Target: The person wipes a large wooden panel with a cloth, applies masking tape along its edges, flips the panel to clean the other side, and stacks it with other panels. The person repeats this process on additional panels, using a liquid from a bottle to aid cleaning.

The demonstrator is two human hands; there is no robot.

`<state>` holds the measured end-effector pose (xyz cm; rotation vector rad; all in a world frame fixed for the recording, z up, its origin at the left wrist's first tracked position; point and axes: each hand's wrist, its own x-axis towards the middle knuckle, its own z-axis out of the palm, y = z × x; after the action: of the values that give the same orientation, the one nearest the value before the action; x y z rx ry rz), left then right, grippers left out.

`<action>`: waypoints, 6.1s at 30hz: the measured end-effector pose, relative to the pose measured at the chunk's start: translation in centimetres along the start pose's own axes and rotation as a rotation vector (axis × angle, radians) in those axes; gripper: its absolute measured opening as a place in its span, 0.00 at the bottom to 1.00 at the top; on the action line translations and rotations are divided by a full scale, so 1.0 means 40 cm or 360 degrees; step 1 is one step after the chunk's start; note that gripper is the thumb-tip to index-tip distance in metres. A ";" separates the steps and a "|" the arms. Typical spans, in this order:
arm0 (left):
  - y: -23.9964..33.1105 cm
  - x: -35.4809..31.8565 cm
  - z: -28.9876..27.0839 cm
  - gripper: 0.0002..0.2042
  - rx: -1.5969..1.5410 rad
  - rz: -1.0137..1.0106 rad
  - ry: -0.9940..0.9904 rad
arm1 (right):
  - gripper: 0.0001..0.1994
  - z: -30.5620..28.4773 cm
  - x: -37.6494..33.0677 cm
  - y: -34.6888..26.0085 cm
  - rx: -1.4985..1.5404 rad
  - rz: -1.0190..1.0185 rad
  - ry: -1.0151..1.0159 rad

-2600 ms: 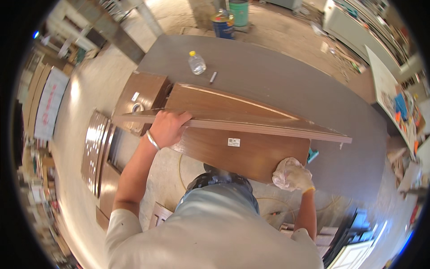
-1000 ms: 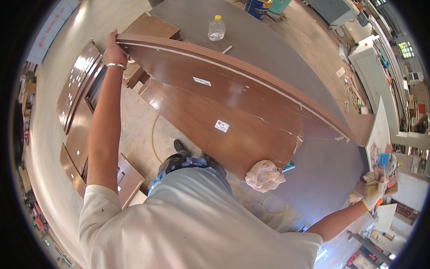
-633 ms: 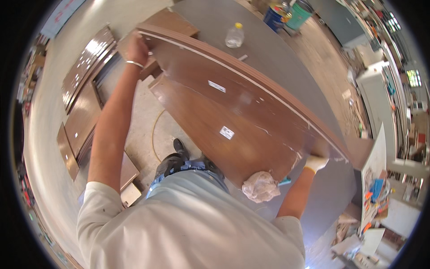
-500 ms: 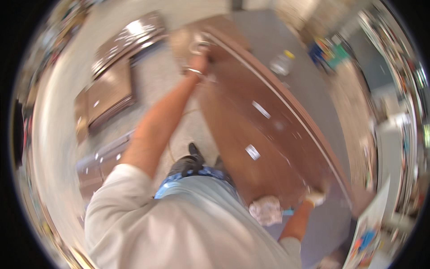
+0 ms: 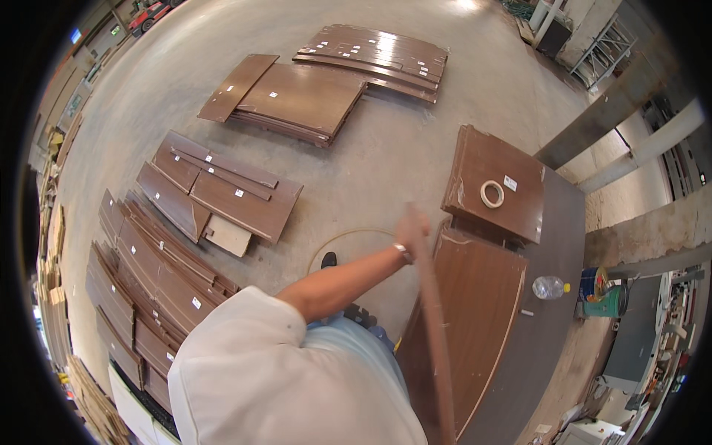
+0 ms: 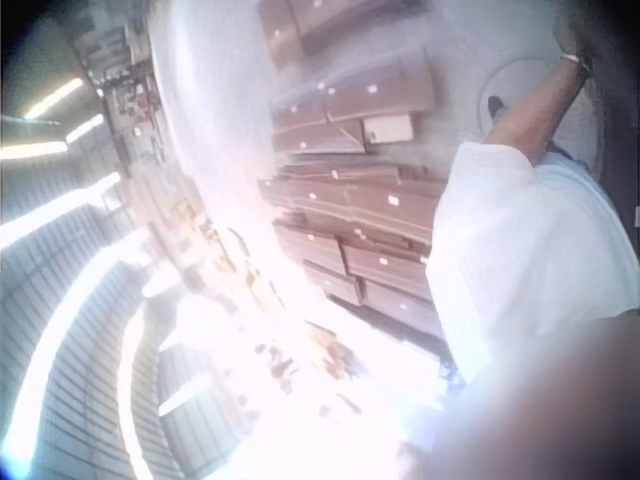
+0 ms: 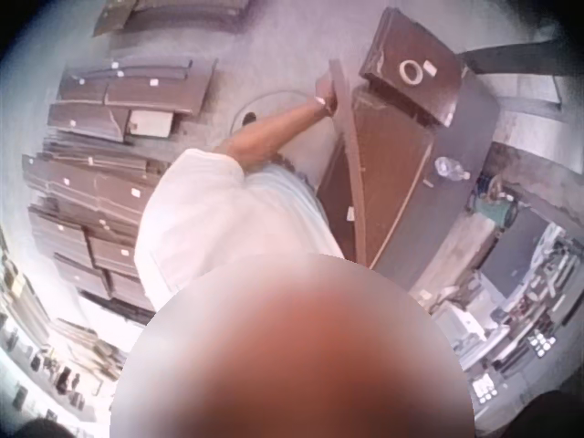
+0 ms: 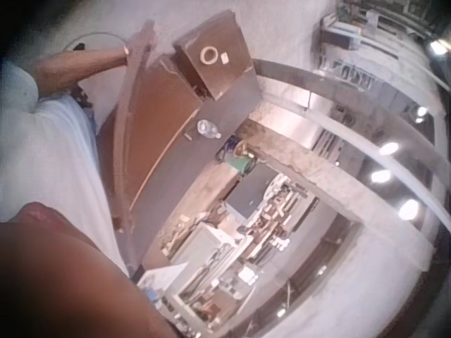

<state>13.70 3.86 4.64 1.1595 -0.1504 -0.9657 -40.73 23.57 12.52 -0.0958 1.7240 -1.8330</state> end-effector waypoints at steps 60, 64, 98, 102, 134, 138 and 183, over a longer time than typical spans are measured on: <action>1.165 1.626 -2.060 0.31 0.1080 -0.1304 0.2540 | 0.09 2.999 -2.021 2.191 -0.1388 0.1111 -0.1691; 1.070 1.775 -2.188 0.34 0.0770 -0.1177 0.2699 | 0.08 3.103 -2.218 2.406 -0.1570 0.0999 -0.1720; 0.705 1.877 -2.484 0.27 -0.0418 -0.0952 0.2157 | 0.41 3.060 -2.561 2.778 -0.2574 0.0549 -0.2506; 0.725 1.878 -2.479 0.22 -0.0530 -0.0919 0.2085 | 0.48 3.063 -2.560 2.778 -0.2630 0.0426 -0.2577; 0.736 1.879 -2.499 0.37 -0.0433 -0.1082 0.2030 | 0.49 3.052 -2.537 2.772 -0.2572 0.0565 -0.2656; 0.696 1.894 -2.511 0.35 -0.0303 -0.0886 0.2186 | 0.18 2.927 -2.507 2.706 -0.2329 0.1409 -0.2429; 0.106 0.826 0.025 0.09 0.1892 0.0153 -0.3344 | 0.16 0.758 -1.801 1.378 -0.1153 0.1429 0.0114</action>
<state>35.59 -19.97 -3.38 0.5163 -2.6648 -1.6727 52.03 32.95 -8.81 0.3952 1.9419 -0.5479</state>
